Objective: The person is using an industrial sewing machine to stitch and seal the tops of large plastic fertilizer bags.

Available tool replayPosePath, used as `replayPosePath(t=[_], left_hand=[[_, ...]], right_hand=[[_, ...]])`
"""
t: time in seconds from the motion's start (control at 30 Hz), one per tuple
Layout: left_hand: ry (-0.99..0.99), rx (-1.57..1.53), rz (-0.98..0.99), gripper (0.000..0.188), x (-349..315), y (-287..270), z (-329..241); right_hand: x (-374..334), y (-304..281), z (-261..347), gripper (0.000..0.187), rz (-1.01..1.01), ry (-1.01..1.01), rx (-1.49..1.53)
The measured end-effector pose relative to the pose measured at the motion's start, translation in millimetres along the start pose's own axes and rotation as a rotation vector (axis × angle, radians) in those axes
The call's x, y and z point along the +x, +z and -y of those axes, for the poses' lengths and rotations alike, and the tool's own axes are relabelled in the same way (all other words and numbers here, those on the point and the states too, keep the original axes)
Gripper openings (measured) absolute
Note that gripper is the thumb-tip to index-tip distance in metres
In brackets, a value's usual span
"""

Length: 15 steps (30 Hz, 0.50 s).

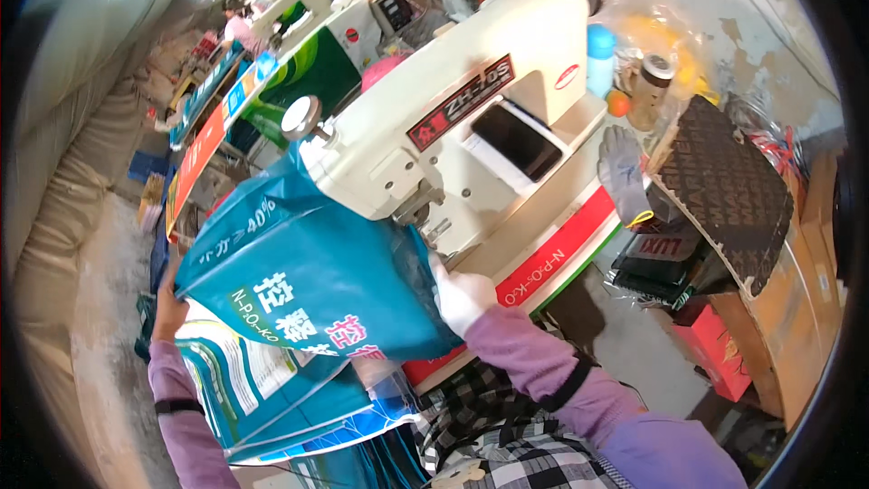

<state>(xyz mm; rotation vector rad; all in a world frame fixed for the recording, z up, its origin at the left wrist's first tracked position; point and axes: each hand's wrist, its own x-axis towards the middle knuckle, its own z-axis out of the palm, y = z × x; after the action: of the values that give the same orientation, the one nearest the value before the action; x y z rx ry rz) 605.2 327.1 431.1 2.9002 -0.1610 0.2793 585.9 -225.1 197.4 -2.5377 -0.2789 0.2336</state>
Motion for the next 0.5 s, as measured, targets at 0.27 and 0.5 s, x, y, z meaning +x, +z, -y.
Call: replayPosePath(t=[0.27, 0.5], left_hand=[[-0.246, 0.816, -0.547, 0.015, 54.8, -173.5, 24.1], [0.184, 0.938, -0.707, 0.039, -97.9, -115.2, -44.9]], right_hand=[[-13.1, -21.0, 48.5, 0.061, 0.05, -0.11, 0.622], [-29.9, 36.2, 42.2, 0.068, 0.574, -0.088, 1.564]])
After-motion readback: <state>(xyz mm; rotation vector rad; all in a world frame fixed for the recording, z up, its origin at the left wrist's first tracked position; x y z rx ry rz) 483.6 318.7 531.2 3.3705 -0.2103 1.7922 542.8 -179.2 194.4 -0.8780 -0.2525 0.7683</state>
